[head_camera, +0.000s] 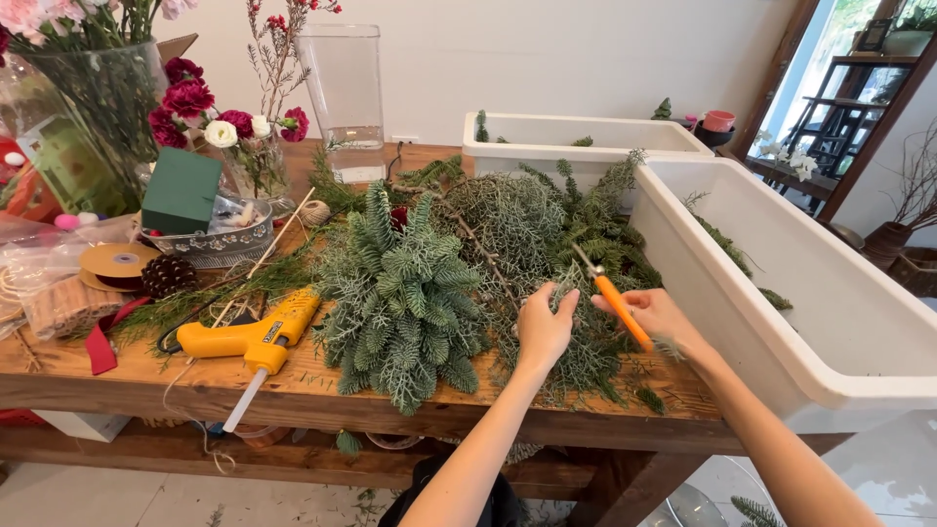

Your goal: The person arranges evergreen branches and pine cones on a wooden table using orange scissors to trim the foliage. They also use a hot glue gun to attach a red ribbon to the arrangement.

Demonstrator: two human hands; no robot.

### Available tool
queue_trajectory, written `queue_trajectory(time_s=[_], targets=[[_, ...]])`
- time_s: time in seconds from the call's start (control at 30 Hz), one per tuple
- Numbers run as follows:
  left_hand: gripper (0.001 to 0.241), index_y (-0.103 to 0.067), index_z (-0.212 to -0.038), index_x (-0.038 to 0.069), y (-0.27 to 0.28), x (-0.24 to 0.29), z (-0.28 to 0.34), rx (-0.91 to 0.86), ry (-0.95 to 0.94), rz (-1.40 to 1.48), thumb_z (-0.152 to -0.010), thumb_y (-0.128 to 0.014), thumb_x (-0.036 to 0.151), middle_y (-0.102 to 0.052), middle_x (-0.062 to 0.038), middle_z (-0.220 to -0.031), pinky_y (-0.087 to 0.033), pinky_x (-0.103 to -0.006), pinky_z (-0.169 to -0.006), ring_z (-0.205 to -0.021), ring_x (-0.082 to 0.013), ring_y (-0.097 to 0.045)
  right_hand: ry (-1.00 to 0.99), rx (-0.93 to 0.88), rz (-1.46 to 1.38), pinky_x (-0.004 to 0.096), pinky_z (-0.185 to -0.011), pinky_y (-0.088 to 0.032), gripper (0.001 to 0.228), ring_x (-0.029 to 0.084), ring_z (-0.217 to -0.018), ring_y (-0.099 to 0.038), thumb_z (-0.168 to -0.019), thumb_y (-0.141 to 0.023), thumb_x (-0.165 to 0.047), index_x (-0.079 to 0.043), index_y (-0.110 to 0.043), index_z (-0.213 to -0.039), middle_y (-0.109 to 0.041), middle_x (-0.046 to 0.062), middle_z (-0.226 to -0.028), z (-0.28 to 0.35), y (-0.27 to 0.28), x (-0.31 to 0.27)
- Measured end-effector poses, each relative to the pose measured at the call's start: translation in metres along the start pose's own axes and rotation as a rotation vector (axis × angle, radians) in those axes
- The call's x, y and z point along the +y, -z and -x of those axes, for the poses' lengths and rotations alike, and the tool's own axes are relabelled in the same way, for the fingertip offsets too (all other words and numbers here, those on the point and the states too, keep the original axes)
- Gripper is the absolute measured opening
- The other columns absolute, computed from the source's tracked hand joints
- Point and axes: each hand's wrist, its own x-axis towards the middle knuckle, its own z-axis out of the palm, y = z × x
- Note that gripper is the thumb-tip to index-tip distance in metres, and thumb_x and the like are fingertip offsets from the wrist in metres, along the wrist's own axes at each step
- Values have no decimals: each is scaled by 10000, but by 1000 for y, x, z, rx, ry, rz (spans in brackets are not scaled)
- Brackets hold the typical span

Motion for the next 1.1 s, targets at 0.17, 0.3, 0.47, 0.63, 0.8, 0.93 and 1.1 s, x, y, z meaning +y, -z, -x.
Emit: queue_trajectory(time_s=[0.17, 0.3, 0.47, 0.63, 0.8, 0.93, 1.1], targets=[[668, -375, -1472, -93, -16, -78, -45, -44, 14, 291, -1021, -607, 342, -299, -324, -1527, -574, -409, -784, -729, -180, -710, -10, 270, 413, 443, -816, -567, 490, 382, -1003, -709, -765, -837, -385, -19, -766, -1083, -762, 199, -967, 5, 13, -22], [584, -448, -1390, -109, -7, -37, 0, -68, 5, 382, -1003, -632, 289, -340, -321, -1487, -561, -411, -747, -640, -172, -701, 155, 297, 372, 466, -954, -515, 415, 319, -1099, -679, -925, -680, -518, -175, -764, -1143, -771, 65, -1040, 12, 13, -70], [453, -515, -1307, -95, -6, -40, 11, -54, -82, 287, -1016, -613, 238, -540, -277, -1269, -565, -340, -647, -608, -167, -695, 157, 18, 99, 376, -903, -506, 291, 194, -936, -672, -939, -657, -365, -126, -819, -976, -795, 70, -858, 74, -12, -125], [366, -565, -1267, -60, -4, -65, 14, -54, -71, 254, -1031, -588, 219, -652, -133, -708, -496, -239, -483, -490, -146, -645, 278, -80, 144, 390, -859, -531, 228, 250, -825, -730, -967, -649, -207, -82, -834, -921, -812, 108, -797, 71, -10, -116], [644, -316, -1457, -151, 14, -45, 57, -49, 134, 379, -993, -592, 199, -590, -115, -586, -468, -257, -441, -423, -151, -577, 280, 447, 469, 387, -718, -530, 174, 294, -928, -715, -953, -713, -362, -225, -798, -1020, -760, 61, -848, 17, 26, -44], [582, -440, -1407, -96, 16, -70, 67, 4, 174, 648, -977, -670, 222, -680, -199, -702, -581, -300, -547, -582, -198, -701, 266, 404, 763, 544, -991, -487, 788, 407, -1190, -616, -701, -795, -246, -27, -596, -1431, -683, 198, -1285, -15, 19, -10], [745, -386, -1463, -100, 24, -23, 114, 95, 180, 536, -934, -707, 314, -281, -326, -1562, -231, -488, -1199, -1495, -393, -238, 277, 62, -145, 492, -971, -502, 315, 326, -1177, -621, -993, -593, -254, -20, -775, -1101, -741, 224, -1099, 145, -78, -118]])
